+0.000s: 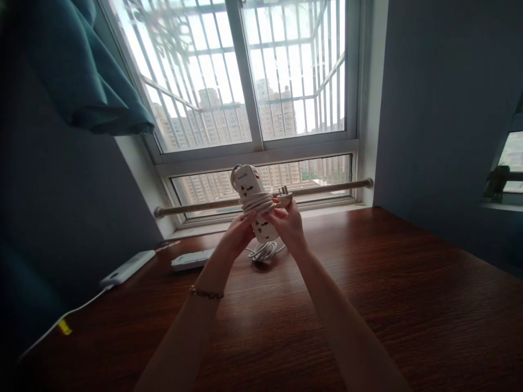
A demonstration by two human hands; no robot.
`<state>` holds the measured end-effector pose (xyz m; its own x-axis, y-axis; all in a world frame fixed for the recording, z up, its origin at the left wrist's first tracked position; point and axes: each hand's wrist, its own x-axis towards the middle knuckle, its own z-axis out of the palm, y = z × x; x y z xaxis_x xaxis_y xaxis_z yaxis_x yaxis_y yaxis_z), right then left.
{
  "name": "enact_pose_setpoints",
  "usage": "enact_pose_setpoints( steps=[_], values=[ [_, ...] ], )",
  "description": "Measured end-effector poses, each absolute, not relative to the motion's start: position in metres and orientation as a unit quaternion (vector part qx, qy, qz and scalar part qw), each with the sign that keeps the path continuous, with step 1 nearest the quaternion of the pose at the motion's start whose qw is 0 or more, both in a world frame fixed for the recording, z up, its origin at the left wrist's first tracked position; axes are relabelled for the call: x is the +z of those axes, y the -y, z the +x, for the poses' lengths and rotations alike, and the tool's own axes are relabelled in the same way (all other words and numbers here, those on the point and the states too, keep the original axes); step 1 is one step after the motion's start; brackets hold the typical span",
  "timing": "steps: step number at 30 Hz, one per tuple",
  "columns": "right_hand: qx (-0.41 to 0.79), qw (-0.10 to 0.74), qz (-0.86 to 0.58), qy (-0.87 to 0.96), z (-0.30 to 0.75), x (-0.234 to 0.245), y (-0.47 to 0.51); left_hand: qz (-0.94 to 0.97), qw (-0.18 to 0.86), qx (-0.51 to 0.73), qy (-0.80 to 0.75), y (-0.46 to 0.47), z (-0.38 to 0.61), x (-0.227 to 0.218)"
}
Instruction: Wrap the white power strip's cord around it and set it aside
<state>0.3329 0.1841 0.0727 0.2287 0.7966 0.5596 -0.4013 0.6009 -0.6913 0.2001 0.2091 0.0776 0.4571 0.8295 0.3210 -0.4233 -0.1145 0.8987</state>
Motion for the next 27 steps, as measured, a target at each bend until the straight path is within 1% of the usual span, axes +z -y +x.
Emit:
enact_pose_setpoints(
  steps=[3,6,9,12,15,19,24,25,27],
  values=[
    [0.404,0.758,-0.184,0.477,0.333,0.074,-0.184,0.555,0.628,0.514,-0.182,-0.208,0.203,0.077],
    [0.423,0.755,-0.176,0.470,0.335,0.076,-0.183,0.536,0.645,0.520,-0.163,-0.207,0.209,0.077],
    [0.414,0.774,-0.214,0.429,0.339,0.076,-0.184,0.513,0.675,0.508,-0.151,-0.206,0.214,0.075],
    [0.360,0.775,-0.284,0.435,0.345,0.074,-0.186,0.495,0.694,0.500,-0.152,-0.207,0.215,0.073],
    [0.302,0.740,-0.333,0.501,0.352,0.075,-0.187,0.491,0.695,0.501,-0.158,-0.210,0.212,0.070],
    [0.228,0.672,-0.369,0.601,0.364,0.078,-0.184,0.494,0.693,0.493,-0.182,-0.213,0.206,0.071],
    [0.208,0.637,-0.401,0.625,0.380,0.084,-0.176,0.504,0.685,0.479,-0.218,-0.212,0.212,0.071],
    [0.182,0.627,-0.416,0.633,0.381,0.087,-0.173,0.503,0.680,0.483,-0.227,-0.212,0.215,0.070],
    [0.090,0.599,-0.456,0.652,0.378,0.093,-0.165,0.500,0.663,0.501,-0.244,-0.212,0.220,0.070]
  ],
)
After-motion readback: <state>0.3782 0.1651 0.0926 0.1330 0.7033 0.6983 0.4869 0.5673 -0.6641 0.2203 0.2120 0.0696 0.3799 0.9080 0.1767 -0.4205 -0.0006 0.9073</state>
